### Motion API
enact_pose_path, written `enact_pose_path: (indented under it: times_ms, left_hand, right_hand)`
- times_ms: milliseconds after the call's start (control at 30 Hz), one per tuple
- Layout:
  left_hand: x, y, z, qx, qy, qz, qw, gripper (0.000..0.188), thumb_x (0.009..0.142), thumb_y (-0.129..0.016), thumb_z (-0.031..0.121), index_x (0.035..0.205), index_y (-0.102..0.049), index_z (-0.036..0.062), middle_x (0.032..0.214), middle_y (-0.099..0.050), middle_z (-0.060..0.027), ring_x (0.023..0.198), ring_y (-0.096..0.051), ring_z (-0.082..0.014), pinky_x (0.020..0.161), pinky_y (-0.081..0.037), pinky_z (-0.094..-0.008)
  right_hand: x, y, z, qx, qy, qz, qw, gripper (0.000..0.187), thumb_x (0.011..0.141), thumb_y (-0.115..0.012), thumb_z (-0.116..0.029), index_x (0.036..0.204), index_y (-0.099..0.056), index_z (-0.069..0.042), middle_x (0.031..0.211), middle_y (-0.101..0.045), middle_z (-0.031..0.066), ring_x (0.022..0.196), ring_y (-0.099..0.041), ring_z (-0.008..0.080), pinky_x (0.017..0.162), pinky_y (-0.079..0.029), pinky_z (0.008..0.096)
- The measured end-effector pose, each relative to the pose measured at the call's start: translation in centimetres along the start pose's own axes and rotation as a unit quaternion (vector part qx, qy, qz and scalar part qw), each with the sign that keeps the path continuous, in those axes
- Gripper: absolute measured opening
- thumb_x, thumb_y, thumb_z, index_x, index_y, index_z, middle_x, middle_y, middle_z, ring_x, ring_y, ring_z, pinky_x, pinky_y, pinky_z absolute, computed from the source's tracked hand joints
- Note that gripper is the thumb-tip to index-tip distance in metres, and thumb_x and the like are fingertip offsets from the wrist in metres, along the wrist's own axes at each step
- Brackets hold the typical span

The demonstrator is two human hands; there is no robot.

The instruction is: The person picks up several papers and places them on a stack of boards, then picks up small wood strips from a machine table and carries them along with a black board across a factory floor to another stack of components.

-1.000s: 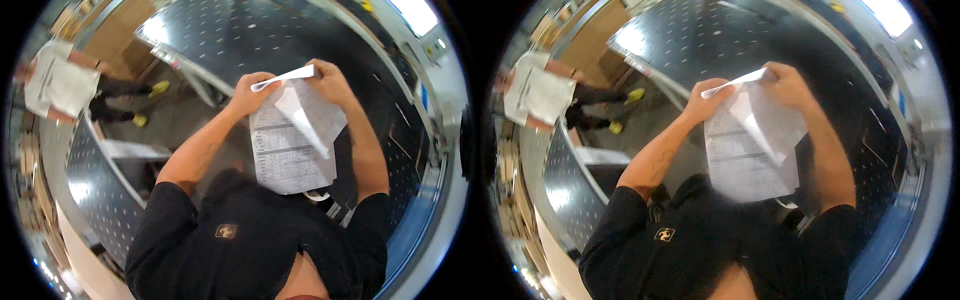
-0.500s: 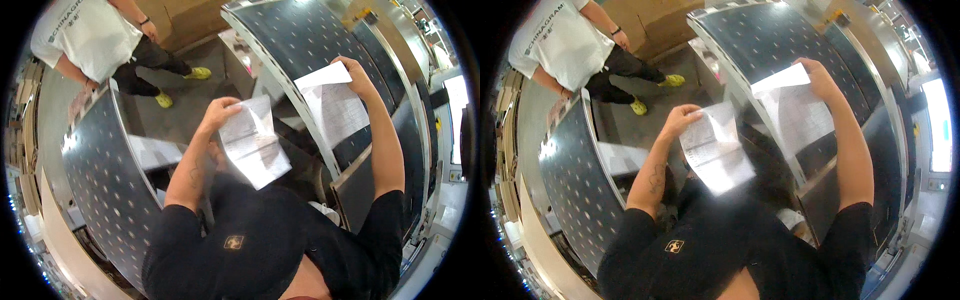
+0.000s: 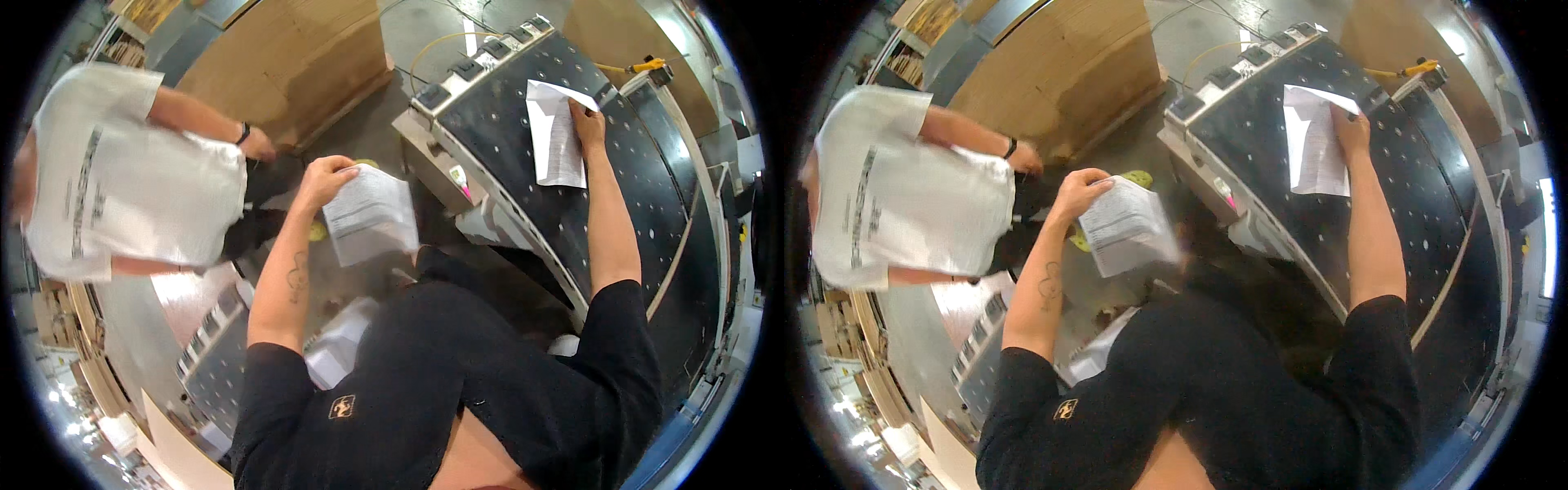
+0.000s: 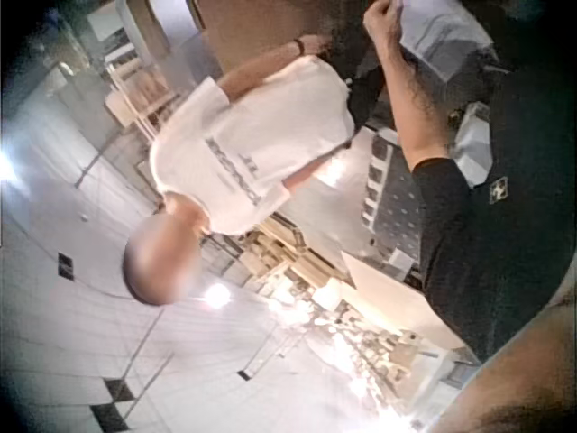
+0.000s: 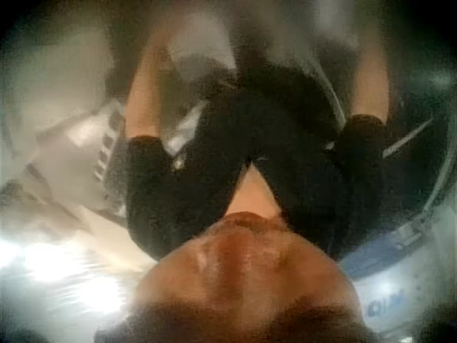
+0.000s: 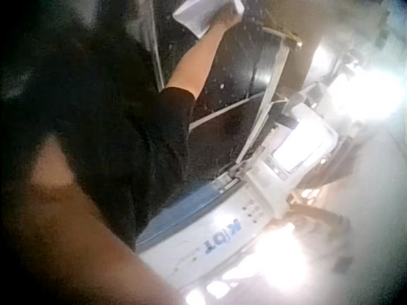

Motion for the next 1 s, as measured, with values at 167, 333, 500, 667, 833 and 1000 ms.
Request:
enact_pose_path:
  times_ms: [167,333,500,667,833,1000]
  left_hand:
    - [11.2,5.9,-1.9,0.074,0.001,0.008,0.997,0.022,0.086,-0.076,0.017,0.102,-0.075,0.0018,0.090,-0.075,-0.0077,0.083,-0.066,-0.0130,0.077,-0.051,-0.0286]
    - [23.0,10.1,-2.0,0.079,0.008,-0.009,0.997,0.023,0.086,-0.076,0.016,0.104,-0.075,0.0024,0.092,-0.076,-0.0099,0.085,-0.070,-0.0175,0.078,-0.053,-0.0317]
    - [36.7,12.0,2.1,0.095,-0.040,-0.058,0.993,0.024,0.086,-0.076,0.015,0.106,-0.075,0.0017,0.090,-0.076,-0.0099,0.083,-0.070,-0.0169,0.077,-0.054,-0.0317]
    - [52.6,10.8,4.9,0.074,-0.072,-0.165,0.981,0.020,0.089,-0.073,0.010,0.107,-0.074,0.0010,0.091,-0.075,-0.0059,0.083,-0.067,-0.0129,0.076,-0.053,-0.0292]
    - [65.6,7.3,9.3,0.030,-0.145,-0.244,0.958,0.024,0.089,-0.072,0.010,0.113,-0.074,0.0038,0.096,-0.075,-0.0080,0.088,-0.067,-0.0136,0.080,-0.053,-0.0289]
    - [74.9,3.1,18.0,-0.013,-0.196,-0.302,0.933,0.024,0.093,-0.069,0.008,0.117,-0.073,0.0061,0.098,-0.074,-0.0040,0.088,-0.066,-0.0115,0.080,-0.051,-0.0262]
  right_hand:
    - [11.0,-3.5,3.7,0.021,0.048,0.084,0.995,0.046,0.092,-0.076,-0.037,0.118,-0.069,0.000,0.106,-0.071,0.0050,0.089,-0.061,0.0125,0.080,-0.049,0.0282]
    - [17.3,-6.6,3.8,-0.023,-0.022,0.109,0.994,0.050,0.091,-0.074,-0.036,0.122,-0.067,0.003,0.113,-0.072,0.0129,0.104,-0.065,0.0186,0.090,-0.048,0.0314]
    - [17.7,-5.5,4.5,-0.030,-0.002,0.091,0.995,0.056,0.089,-0.072,-0.034,0.130,-0.062,0.003,0.120,-0.071,0.0163,0.111,-0.066,0.0243,0.096,-0.049,0.0332]
    - [15.9,-4.7,3.7,-0.057,-0.053,0.183,0.980,0.058,0.089,-0.073,-0.034,0.131,-0.061,0.003,0.121,-0.070,0.0165,0.111,-0.066,0.0248,0.096,-0.049,0.0336]
    - [13.1,-5.7,2.4,-0.098,-0.126,0.303,0.940,0.059,0.089,-0.073,-0.035,0.132,-0.060,0.003,0.122,-0.069,0.0168,0.111,-0.066,0.0254,0.096,-0.049,0.0340]
    - [9.8,-6.9,-0.5,-0.128,-0.187,0.413,0.882,0.060,0.088,-0.073,-0.035,0.133,-0.059,0.003,0.123,-0.069,0.0170,0.111,-0.065,0.0259,0.096,-0.049,0.0345]
Point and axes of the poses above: each hand's wrist, its own x-axis towards the middle knuckle, its own y-axis out of the back of the hand, z = x × y, the point moved 1 cm from there along x, towards the middle knuckle
